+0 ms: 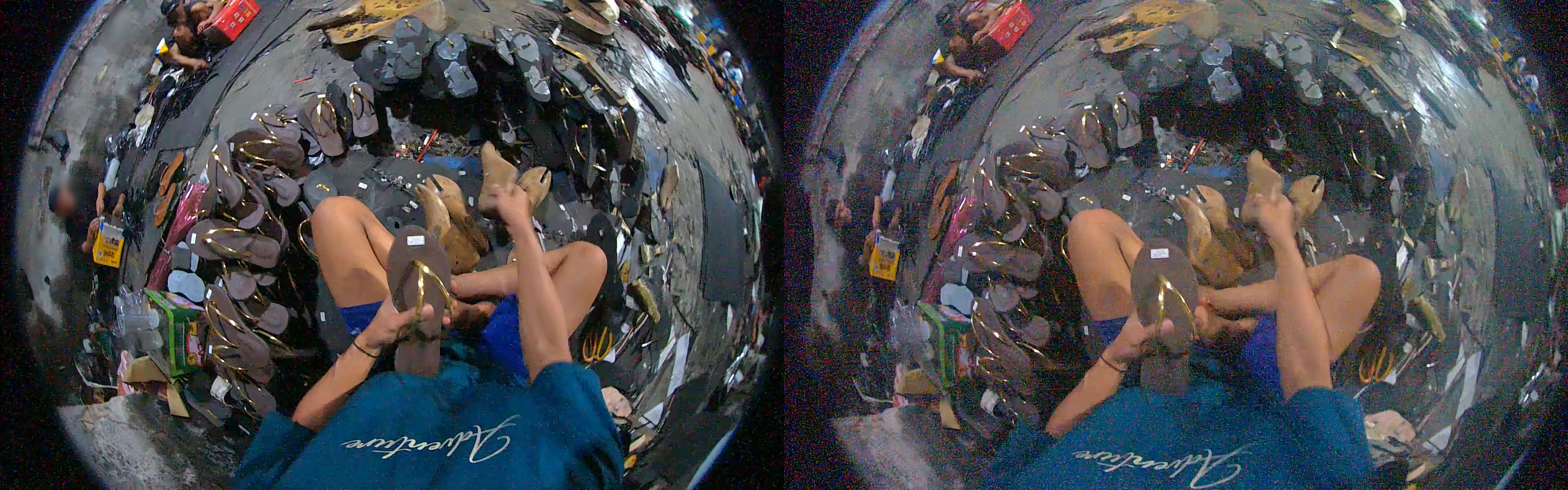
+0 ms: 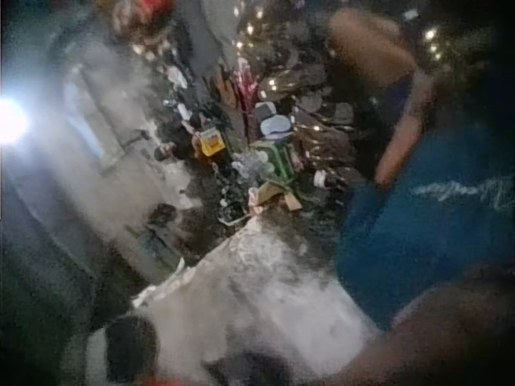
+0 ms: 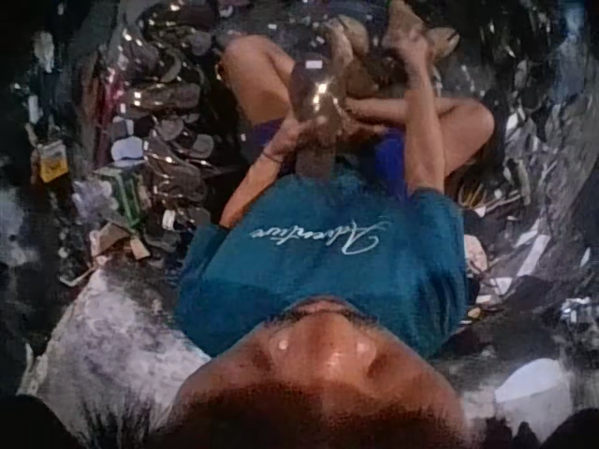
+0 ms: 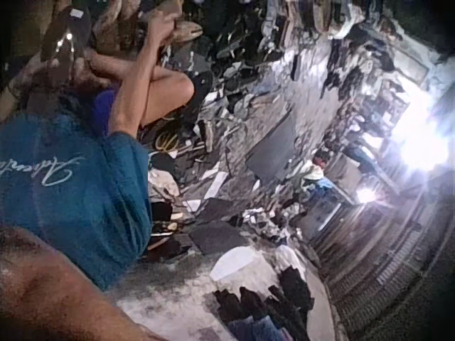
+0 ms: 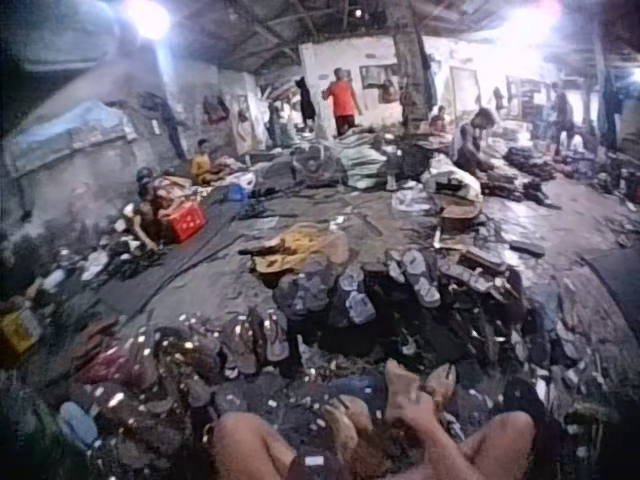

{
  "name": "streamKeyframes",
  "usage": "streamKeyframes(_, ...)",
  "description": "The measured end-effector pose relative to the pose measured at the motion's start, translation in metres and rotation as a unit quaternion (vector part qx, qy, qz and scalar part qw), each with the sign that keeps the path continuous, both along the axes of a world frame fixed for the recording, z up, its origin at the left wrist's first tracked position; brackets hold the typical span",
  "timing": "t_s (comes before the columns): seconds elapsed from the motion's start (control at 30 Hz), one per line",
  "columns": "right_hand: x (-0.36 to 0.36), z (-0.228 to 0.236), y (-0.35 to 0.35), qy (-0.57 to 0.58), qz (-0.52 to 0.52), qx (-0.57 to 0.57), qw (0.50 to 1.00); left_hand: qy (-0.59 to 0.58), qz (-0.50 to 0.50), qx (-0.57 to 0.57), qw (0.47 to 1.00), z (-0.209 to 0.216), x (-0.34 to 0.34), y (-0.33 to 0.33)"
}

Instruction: The person sits on the floor and repeatedly picks up sandal soles and straps, then presses the straps onto the soles to assemble them. The person handles the sandals one at a time, turning them over and pressing the straps into place.

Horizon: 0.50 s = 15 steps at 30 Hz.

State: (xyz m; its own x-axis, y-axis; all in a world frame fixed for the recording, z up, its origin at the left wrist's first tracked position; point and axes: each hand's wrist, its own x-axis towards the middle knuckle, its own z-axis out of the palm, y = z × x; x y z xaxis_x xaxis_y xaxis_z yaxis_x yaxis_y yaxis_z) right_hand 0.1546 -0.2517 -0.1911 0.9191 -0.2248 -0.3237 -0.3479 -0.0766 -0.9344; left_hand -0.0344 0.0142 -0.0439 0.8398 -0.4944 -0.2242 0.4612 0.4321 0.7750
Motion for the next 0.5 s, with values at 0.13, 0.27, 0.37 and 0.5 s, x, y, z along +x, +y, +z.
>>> streamKeyframes(0.13, -0.093, 0.105, 0.003, 0.068, -0.085, 0.324, 0.94, 0.059, 0.097, 0.009, 0.993, -0.017, 0.011, 0.005)
streamKeyframes(0.27, -0.152, 0.128, -0.001, -0.002, -0.026, 0.306, 0.952, -0.023, 0.134, 0.115, 0.984, -0.071, 0.03, 0.019)
streamKeyframes(0.37, -0.122, 0.115, 0.001, -0.078, 0.003, 0.045, 0.996, 0.102, 0.128, -0.018, 0.986, -0.059, 0.039, 0.017)
streamKeyframes(0.5, -0.06, 0.054, 0.003, -0.17, 0.008, -0.365, 0.915, 0.066, 0.165, -0.057, 0.983, -0.016, 0.042, 0.01)
